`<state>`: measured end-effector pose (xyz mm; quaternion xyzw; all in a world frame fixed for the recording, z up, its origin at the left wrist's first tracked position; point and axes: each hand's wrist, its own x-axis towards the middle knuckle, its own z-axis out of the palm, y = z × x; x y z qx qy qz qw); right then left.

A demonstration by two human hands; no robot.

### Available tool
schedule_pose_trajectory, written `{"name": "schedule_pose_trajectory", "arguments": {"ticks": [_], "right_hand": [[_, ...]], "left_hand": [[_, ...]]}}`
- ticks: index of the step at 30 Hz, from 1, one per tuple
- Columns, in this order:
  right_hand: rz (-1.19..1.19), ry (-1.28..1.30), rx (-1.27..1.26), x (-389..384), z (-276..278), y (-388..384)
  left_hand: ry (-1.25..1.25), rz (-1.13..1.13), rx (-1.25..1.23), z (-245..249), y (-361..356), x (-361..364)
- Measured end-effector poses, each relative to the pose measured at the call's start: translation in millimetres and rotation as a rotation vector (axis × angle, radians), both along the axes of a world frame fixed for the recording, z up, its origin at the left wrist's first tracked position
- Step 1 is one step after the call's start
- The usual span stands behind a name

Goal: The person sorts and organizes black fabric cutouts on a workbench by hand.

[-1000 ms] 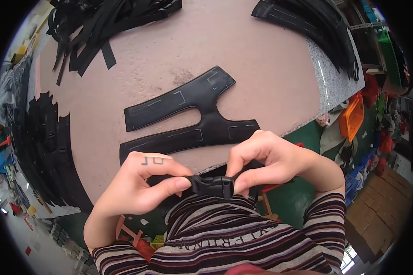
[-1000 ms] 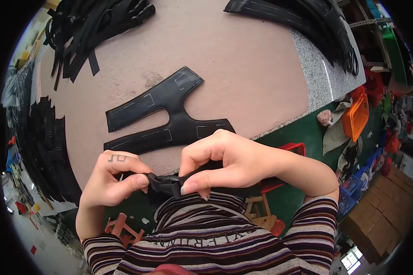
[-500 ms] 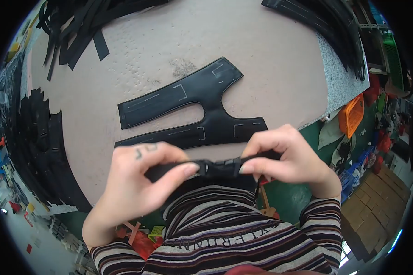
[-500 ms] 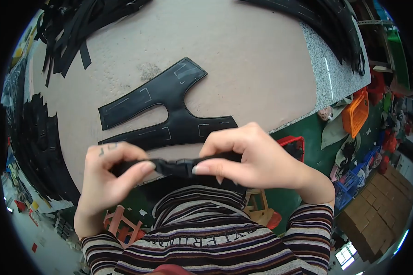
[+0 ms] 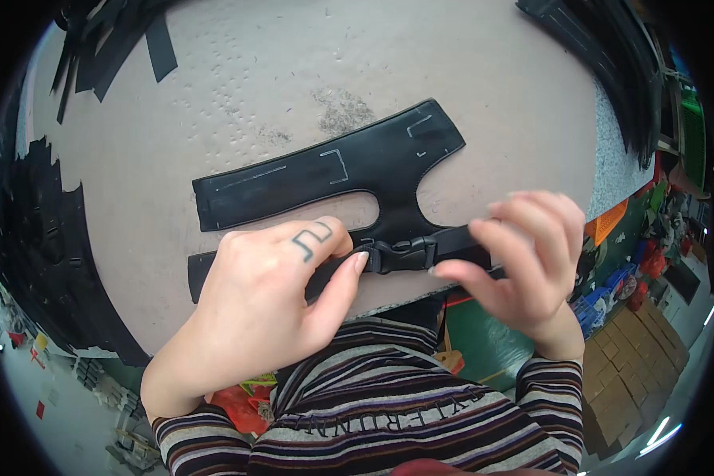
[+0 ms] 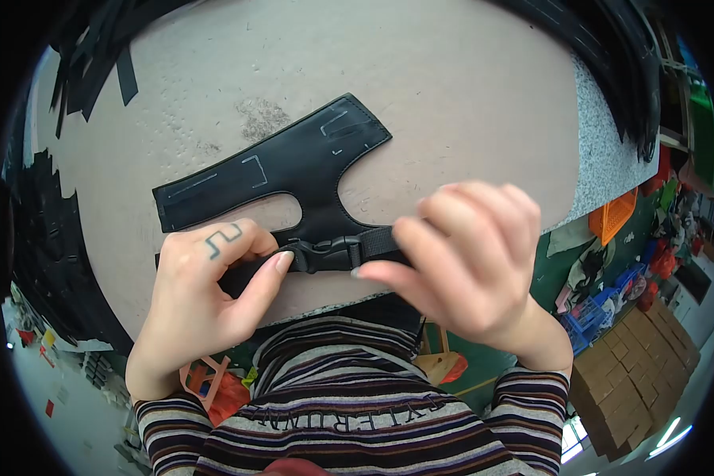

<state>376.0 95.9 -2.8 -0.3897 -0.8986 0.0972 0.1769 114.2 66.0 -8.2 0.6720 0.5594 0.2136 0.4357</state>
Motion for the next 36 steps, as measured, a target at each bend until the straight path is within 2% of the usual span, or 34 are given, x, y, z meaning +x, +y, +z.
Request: {"name": "schedule_pose_trajectory", "arguments": {"ticks": [1,2,6,13,14,16,19,24,32,36], "right_hand": [[0.061,0.028,0.165,-1.1,-8.6,-7.1],[0.138,0.114,0.15,-0.7,-19.0,-18.7],[0.387,-0.033,0.262,-7.6,-24.1,-29.8],[0.344,-0.101,0.275,-19.0,-33.1,-29.7],[0.268,-0.067,0.265,-23.5,-34.8,-31.6],[0.28,-0.079,0.245,-23.0,-35.3,-30.0],[0.268,-0.058,0.234,-26.5,-35.0,-28.8],[0.248,-0.044,0.223,-34.3,-36.1,-33.0],[0.159,-0.205,0.368,-50.5,-38.6,-43.9],[0.195,-0.243,0.384,-60.3,-30.9,-39.2]], "left_hand": [[-0.01,0.004,-0.003,-0.9,0.0,-0.1],[-0.001,0.001,-0.011,-0.6,0.5,0.2],[0.016,-0.012,-0.033,1.5,1.8,1.3],[0.06,-0.017,-0.013,1.4,0.0,2.9],[0.128,-0.008,0.025,3.9,-3.5,2.7],[0.272,0.004,0.098,15.3,-14.6,2.0],[0.285,0.06,0.072,32.4,-25.3,-27.5],[0.119,0.246,-0.144,17.1,-26.1,-54.5],[0.15,0.242,-0.093,14.5,-26.1,-50.7],[0.118,0.295,-0.051,8.0,-30.7,-46.9]]}}
